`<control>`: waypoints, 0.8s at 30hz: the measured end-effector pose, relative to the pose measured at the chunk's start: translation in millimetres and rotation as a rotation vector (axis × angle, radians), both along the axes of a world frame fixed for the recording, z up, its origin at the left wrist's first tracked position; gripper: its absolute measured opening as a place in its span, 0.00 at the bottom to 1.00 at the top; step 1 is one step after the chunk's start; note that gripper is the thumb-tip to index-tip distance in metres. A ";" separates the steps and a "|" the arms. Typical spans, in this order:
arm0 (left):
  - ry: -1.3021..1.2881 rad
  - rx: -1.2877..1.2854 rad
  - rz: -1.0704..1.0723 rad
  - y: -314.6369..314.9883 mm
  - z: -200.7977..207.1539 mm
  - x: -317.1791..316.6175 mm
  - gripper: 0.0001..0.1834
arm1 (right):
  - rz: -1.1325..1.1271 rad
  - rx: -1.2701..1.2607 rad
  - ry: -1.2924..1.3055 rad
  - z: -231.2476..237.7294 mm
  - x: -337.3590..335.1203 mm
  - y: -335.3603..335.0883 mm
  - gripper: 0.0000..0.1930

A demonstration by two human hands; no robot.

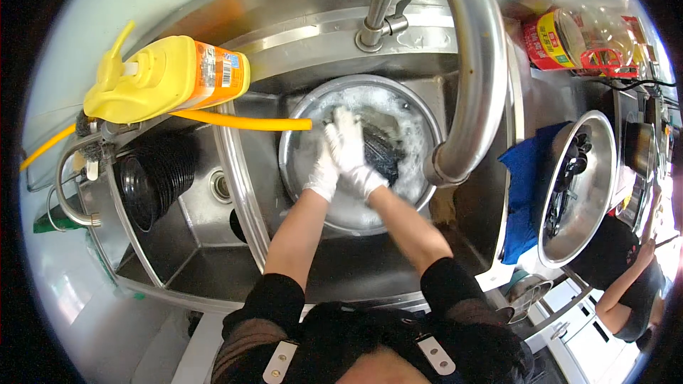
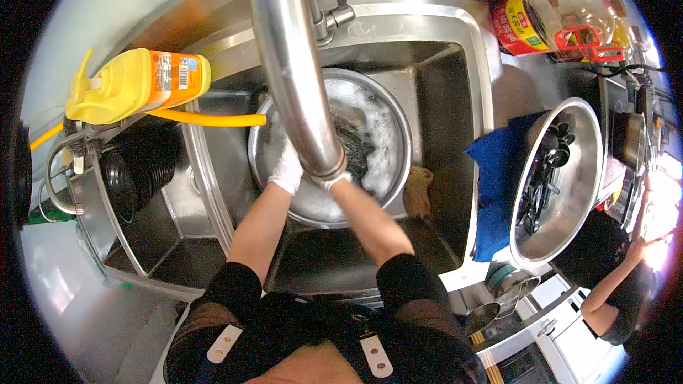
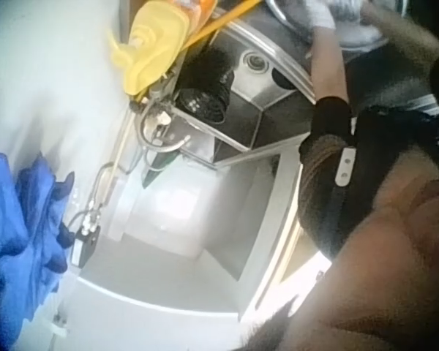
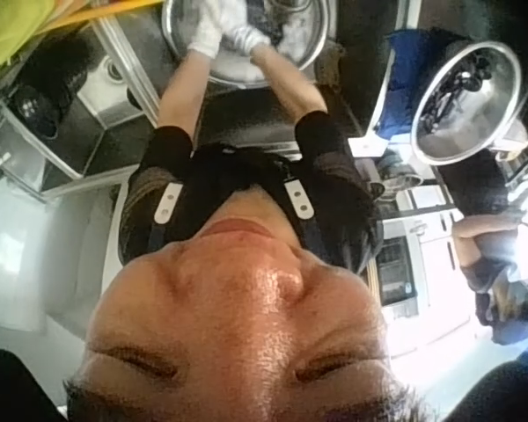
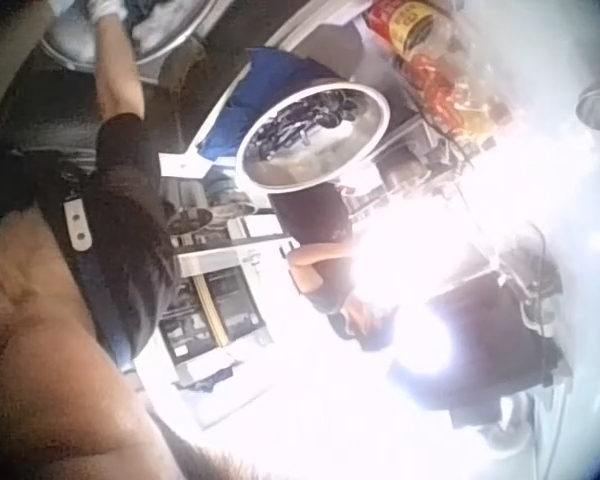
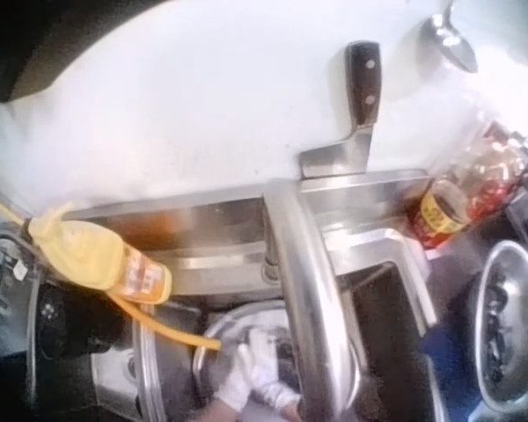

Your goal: Washing long black utensils and bowls in a soapy basin within a commercial sink.

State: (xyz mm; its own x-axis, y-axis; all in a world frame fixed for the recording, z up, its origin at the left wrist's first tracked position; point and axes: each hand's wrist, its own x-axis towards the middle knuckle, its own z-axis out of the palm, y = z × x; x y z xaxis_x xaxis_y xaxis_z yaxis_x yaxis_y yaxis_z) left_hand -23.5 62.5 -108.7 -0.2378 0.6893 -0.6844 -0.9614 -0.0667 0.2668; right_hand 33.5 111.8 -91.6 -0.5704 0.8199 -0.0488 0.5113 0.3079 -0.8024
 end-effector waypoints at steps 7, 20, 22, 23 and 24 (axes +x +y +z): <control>0.089 -0.364 0.073 15.3 -43.8 -0.8 0.36 | -0.328 -0.249 0.021 -16.6 20.6 67.9 0.21; -0.138 0.360 0.310 -6.4 42.0 4.9 0.24 | -0.109 0.232 -0.109 -12.6 -4.8 -7.4 0.29; -0.181 0.441 0.307 -1.7 48.6 7.0 0.23 | -0.007 -0.091 -0.346 2.5 -2.4 -7.9 0.32; -0.077 0.359 0.240 0.1 48.9 6.9 0.23 | 0.050 -0.078 -0.353 6.1 -2.0 -1.8 0.32; 0.026 0.275 0.178 0.9 48.5 6.4 0.23 | 0.153 -0.103 -0.387 8.4 -0.2 -1.1 0.31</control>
State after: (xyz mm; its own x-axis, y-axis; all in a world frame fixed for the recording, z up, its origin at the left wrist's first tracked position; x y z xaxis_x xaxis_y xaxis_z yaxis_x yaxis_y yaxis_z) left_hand -17.1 63.5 -60.2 -0.3858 0.7935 -0.4706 -0.9214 -0.3059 0.2396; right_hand 33.3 110.6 -83.2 -0.6085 0.7071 -0.3601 0.7353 0.3318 -0.5910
